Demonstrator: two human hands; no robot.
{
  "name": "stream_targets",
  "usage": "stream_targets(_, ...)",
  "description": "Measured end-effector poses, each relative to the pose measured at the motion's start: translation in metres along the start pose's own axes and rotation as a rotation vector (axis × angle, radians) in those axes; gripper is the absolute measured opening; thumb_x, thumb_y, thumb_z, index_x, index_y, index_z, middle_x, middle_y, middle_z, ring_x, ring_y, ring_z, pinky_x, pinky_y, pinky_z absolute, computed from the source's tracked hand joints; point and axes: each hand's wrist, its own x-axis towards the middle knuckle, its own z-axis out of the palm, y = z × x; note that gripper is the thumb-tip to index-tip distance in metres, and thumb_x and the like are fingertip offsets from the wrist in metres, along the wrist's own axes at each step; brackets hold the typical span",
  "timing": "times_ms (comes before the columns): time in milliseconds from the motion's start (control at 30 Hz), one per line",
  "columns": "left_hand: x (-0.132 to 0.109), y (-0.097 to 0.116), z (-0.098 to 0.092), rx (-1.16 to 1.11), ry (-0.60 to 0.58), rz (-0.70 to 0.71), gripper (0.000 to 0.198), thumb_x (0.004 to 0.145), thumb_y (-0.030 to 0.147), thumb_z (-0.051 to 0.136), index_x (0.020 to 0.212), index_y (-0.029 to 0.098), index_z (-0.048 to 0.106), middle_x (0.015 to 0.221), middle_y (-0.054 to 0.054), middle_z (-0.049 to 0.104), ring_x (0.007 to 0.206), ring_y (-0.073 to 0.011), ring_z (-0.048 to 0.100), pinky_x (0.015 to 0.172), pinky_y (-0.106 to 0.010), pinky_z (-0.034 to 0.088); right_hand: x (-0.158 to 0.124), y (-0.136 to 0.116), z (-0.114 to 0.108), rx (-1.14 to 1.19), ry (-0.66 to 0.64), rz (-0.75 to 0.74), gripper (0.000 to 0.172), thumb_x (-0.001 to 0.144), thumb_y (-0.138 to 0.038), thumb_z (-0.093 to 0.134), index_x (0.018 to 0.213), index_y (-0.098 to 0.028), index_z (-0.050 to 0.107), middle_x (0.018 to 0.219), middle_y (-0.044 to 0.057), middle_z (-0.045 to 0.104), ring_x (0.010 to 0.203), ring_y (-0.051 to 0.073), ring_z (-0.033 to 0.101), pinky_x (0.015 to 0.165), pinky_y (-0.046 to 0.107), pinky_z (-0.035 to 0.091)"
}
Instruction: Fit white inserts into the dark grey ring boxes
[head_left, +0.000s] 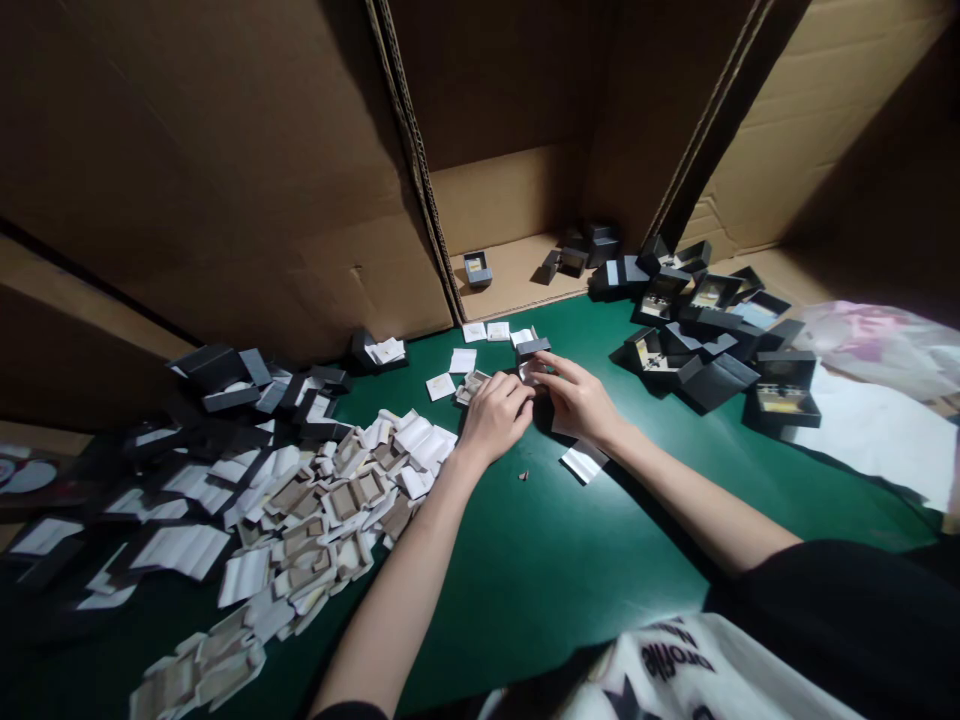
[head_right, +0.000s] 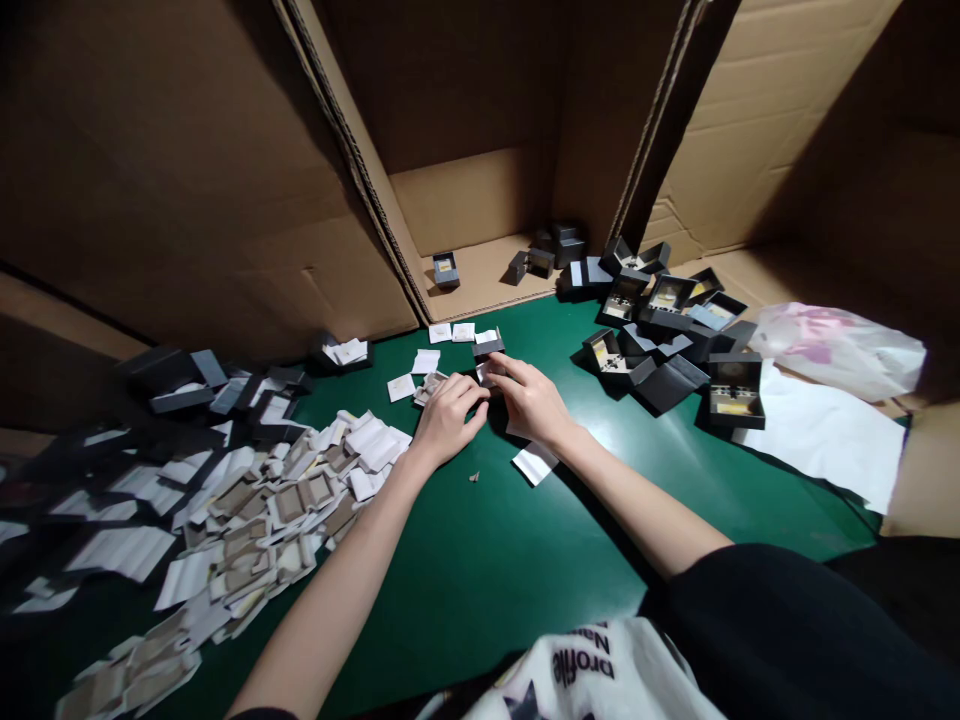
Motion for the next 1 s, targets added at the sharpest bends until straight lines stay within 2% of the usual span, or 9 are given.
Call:
stream_targets(133,0.000,0.000,0.000,0.019,-0.015,-0.003,0.011,0.087,0.015,0.049,0.089,0.017,0.060,0.088,-0.006,0.059,0.088,-0.0206,0.052,0.078,-0.036,0.046,0.005,-0.006,-0.007,-0.077,0.002,0.014,0.022,0.086,-0.013,0.049,0.102,-0.022,0.060,0.111,0.010,0.062,0.097,0.023,0.057,0.076,0.038,0.048)
stream_targets(200,0.000,0.000,-0.001,0.024,-0.017,-0.001,0.011,0.086,0.014,0.049,0.088,0.017,0.059,0.089,-0.006,0.060,0.087,-0.0206,0.052,0.078,-0.035,0.046,0.008,-0.008,-0.011,-0.144,-0.038,0.000,0.019,0.086,-0.013,0.050,0.099,-0.020,0.061,0.107,0.009,0.064,0.089,0.022,0.056,0.071,0.037,0.043)
stream_targets(400,0.001,0.000,0.000,0.016,-0.010,0.000,0.012,0.088,0.016,0.048,0.091,0.017,0.060,0.088,-0.006,0.059,0.088,-0.0202,0.052,0.079,-0.035,0.046,0.009,-0.008,-0.011,-0.212,-0.202,0.008,0.026,0.080,-0.009,0.055,0.102,-0.021,0.061,0.118,0.005,0.063,0.095,0.023,0.052,0.073,0.037,0.035)
stream_targets(733,0.001,0.000,0.000,-0.006,-0.004,-0.006,0.013,0.088,0.015,0.048,0.092,0.016,0.061,0.087,-0.005,0.059,0.088,-0.0198,0.052,0.079,-0.035,0.046,0.006,-0.008,-0.007,-0.382,-0.266,0.080,0.026,0.078,-0.010,0.057,0.101,-0.020,0.065,0.119,0.008,0.058,0.093,0.024,0.046,0.072,0.036,0.030)
stream_targets(1000,0.001,0.001,-0.001,-0.011,-0.001,-0.014,0.014,0.087,0.014,0.048,0.090,0.016,0.062,0.086,-0.005,0.059,0.087,-0.0195,0.051,0.079,-0.033,0.045,0.006,-0.007,-0.005,-0.363,-0.304,0.119,0.032,0.075,-0.007,0.055,0.102,-0.020,0.065,0.122,0.009,0.054,0.090,0.023,0.048,0.071,0.035,0.029)
